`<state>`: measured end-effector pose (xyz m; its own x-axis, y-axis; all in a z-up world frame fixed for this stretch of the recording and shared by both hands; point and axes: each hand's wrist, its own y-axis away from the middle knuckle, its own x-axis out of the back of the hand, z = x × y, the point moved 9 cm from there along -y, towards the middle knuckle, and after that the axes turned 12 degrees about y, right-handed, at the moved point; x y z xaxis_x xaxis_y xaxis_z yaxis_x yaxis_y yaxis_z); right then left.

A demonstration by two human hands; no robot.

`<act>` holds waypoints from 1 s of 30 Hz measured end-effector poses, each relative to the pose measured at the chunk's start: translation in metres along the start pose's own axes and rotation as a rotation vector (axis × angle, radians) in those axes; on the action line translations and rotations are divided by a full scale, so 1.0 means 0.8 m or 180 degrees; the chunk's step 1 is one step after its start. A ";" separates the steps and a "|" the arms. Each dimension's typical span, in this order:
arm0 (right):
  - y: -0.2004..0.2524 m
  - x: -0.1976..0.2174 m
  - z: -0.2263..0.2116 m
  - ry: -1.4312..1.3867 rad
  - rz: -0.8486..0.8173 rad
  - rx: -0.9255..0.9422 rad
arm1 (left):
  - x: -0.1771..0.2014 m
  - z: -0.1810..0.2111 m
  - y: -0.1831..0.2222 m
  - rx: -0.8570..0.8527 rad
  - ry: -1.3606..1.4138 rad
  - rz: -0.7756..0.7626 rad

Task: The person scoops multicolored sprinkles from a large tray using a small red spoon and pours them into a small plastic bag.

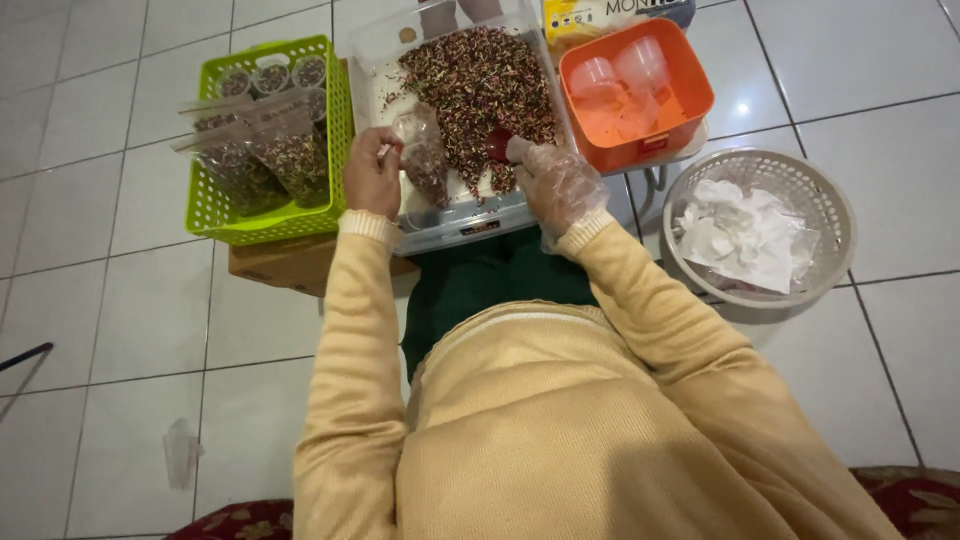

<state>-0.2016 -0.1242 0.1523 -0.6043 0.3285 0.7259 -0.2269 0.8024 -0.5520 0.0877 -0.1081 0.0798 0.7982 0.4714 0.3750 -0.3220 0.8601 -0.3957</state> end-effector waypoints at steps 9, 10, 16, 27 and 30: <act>-0.002 -0.006 -0.008 -0.0015 -0.0050 0.0155 | -0.039 -0.027 -0.016 -0.0222 -0.0241 -0.0043; -0.002 -0.006 -0.009 -0.0020 -0.0051 0.0170 | -0.045 -0.012 -0.017 -0.0378 -0.0152 -0.0094; -0.006 -0.012 -0.007 -0.0026 -0.0081 0.0234 | -0.092 -0.079 -0.025 -0.0510 -0.0608 -0.0460; 0.002 -0.038 0.006 -0.0036 -0.0280 0.0281 | -0.095 -0.064 0.010 0.1253 -0.1699 -0.1206; 0.005 -0.040 0.009 -0.0032 -0.0317 0.0330 | -0.101 -0.106 0.007 0.1322 -0.2030 -0.1316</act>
<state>-0.1885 -0.1352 0.1240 -0.5823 0.2444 0.7753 -0.3636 0.7747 -0.5173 0.0645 -0.1583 -0.0237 0.4943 0.0174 0.8691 -0.3279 0.9297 0.1679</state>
